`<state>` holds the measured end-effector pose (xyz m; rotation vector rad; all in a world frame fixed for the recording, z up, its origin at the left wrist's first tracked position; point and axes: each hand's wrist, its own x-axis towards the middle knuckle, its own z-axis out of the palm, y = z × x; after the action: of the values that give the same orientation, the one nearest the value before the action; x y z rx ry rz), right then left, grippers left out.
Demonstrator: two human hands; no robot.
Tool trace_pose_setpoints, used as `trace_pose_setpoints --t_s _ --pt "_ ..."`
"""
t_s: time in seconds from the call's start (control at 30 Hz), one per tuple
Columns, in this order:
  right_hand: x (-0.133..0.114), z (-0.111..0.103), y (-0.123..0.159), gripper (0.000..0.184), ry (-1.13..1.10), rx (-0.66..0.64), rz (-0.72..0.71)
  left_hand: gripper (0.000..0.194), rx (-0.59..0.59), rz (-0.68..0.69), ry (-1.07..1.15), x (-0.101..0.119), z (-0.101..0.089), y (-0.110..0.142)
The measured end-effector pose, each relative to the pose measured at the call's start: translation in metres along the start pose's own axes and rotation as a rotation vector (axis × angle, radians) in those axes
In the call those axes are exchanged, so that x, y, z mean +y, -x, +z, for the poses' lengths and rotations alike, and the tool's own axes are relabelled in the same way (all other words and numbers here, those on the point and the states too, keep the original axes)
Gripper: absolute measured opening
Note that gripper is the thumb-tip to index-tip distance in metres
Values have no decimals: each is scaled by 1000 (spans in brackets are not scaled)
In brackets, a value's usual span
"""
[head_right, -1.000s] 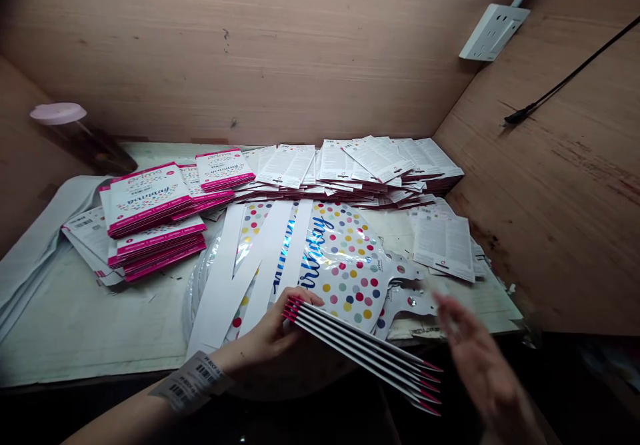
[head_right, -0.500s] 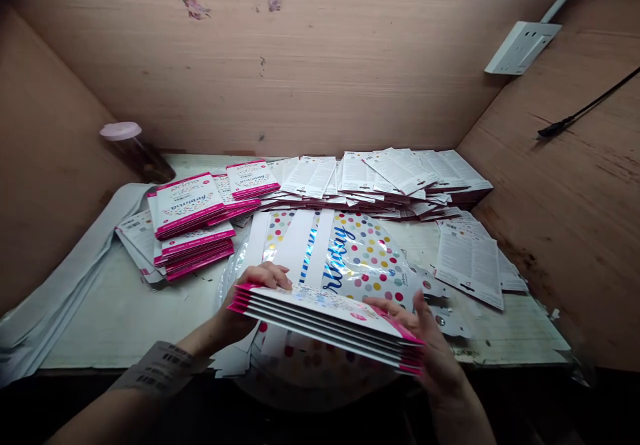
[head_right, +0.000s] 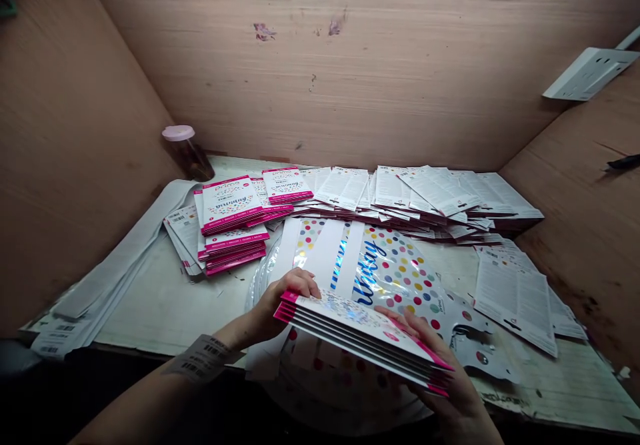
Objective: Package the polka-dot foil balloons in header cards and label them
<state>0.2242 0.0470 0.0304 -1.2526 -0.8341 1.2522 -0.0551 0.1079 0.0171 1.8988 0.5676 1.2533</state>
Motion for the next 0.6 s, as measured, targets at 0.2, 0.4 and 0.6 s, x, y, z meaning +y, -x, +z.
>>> trace_pose_setpoints --t_s 0.2,0.4,0.6 --pt "1 16 -12 68 -136 -142 479 12 -152 76 -305 2 -43 -7" --pt "25 28 -64 112 -69 -54 171 34 -342 -9 -463 0 -84 -37" --pt "34 24 -88 86 531 25 56 45 -701 93 -725 -50 -12 -44"
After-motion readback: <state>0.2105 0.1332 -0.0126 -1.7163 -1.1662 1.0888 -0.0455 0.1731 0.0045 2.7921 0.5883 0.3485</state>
